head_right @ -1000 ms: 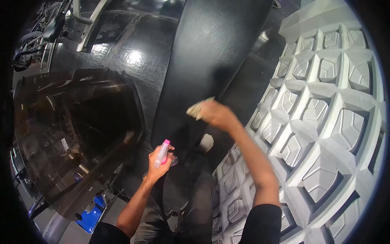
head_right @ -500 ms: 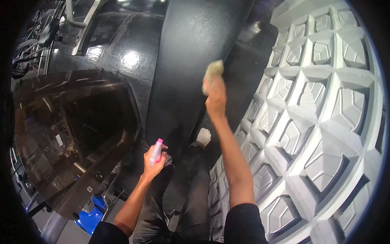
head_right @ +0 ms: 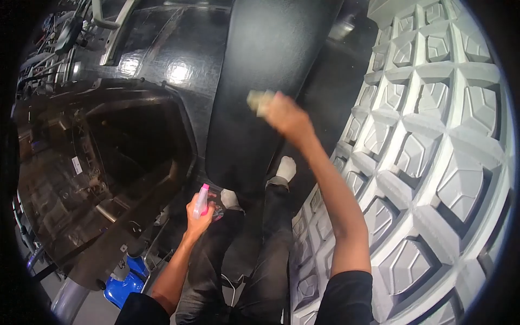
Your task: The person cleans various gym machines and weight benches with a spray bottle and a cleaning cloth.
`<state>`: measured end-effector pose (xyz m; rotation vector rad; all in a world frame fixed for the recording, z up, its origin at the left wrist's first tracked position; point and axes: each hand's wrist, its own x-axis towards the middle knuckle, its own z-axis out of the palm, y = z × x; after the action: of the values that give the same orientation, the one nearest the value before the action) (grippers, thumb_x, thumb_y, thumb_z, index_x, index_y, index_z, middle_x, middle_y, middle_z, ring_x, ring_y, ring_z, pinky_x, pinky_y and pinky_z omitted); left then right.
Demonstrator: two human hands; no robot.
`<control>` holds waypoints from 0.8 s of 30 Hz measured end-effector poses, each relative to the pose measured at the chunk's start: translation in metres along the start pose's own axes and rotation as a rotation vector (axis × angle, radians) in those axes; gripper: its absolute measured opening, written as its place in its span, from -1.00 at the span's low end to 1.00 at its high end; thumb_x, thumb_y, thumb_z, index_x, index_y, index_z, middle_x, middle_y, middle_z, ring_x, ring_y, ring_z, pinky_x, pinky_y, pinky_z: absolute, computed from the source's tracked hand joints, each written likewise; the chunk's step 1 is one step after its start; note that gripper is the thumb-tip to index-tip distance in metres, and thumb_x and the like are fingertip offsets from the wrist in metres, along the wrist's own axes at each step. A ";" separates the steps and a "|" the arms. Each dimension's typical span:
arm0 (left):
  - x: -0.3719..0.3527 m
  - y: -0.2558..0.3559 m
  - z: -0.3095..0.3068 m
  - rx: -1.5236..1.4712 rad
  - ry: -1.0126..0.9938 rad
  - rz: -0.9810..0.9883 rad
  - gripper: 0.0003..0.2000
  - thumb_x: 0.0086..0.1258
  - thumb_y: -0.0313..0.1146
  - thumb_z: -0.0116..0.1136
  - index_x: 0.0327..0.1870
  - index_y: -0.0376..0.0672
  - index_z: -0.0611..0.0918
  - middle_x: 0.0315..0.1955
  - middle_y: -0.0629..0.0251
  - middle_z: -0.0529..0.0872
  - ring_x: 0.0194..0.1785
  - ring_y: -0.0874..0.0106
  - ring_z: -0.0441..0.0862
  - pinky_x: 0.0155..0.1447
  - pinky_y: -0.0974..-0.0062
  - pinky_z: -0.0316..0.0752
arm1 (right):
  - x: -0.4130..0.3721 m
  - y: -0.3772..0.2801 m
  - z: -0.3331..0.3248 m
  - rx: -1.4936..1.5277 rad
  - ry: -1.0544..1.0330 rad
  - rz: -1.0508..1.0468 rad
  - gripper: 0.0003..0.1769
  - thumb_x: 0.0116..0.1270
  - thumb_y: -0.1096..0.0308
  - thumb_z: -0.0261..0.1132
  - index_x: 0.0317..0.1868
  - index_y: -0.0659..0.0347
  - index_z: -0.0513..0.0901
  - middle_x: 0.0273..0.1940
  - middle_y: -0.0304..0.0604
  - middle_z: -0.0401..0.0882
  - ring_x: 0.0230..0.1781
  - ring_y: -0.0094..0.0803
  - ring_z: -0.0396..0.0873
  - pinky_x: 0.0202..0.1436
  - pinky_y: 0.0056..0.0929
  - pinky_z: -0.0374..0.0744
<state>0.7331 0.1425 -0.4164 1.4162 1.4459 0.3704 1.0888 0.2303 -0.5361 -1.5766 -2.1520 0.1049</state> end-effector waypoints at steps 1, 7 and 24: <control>-0.003 -0.005 -0.003 -0.002 0.004 -0.025 -0.79 0.19 -0.60 0.19 -0.13 -0.24 0.63 -0.37 0.22 0.71 -0.40 0.45 0.68 -0.23 0.50 0.55 | 0.028 0.003 -0.025 0.090 0.158 0.125 -0.58 0.23 0.56 0.15 0.10 0.04 0.61 0.17 -0.23 0.56 0.30 -0.17 0.45 0.33 -0.28 0.49; -0.016 -0.021 -0.009 0.033 -0.008 -0.024 -0.79 0.19 -0.59 0.21 -0.13 -0.24 0.63 -0.35 0.21 0.72 -0.39 0.40 0.69 -0.22 0.48 0.56 | -0.024 -0.094 0.052 0.296 0.092 0.343 -0.62 0.24 0.49 0.25 0.08 0.04 0.67 0.18 -0.20 0.56 0.24 -0.16 0.50 0.27 -0.24 0.54; -0.026 -0.037 -0.023 0.094 -0.076 0.062 -0.82 0.29 -0.64 0.14 -0.11 -0.31 0.57 -0.33 0.23 0.73 -0.37 0.51 0.73 -0.25 0.55 0.60 | -0.057 -0.086 0.008 0.144 0.109 0.604 -0.30 0.05 0.75 0.17 0.20 -0.07 0.62 0.28 -0.01 0.45 0.35 0.05 0.35 0.43 -0.17 0.36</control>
<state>0.6885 0.1204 -0.4251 1.5375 1.3754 0.2872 1.0231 0.1508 -0.5337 -2.0355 -1.4893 0.3482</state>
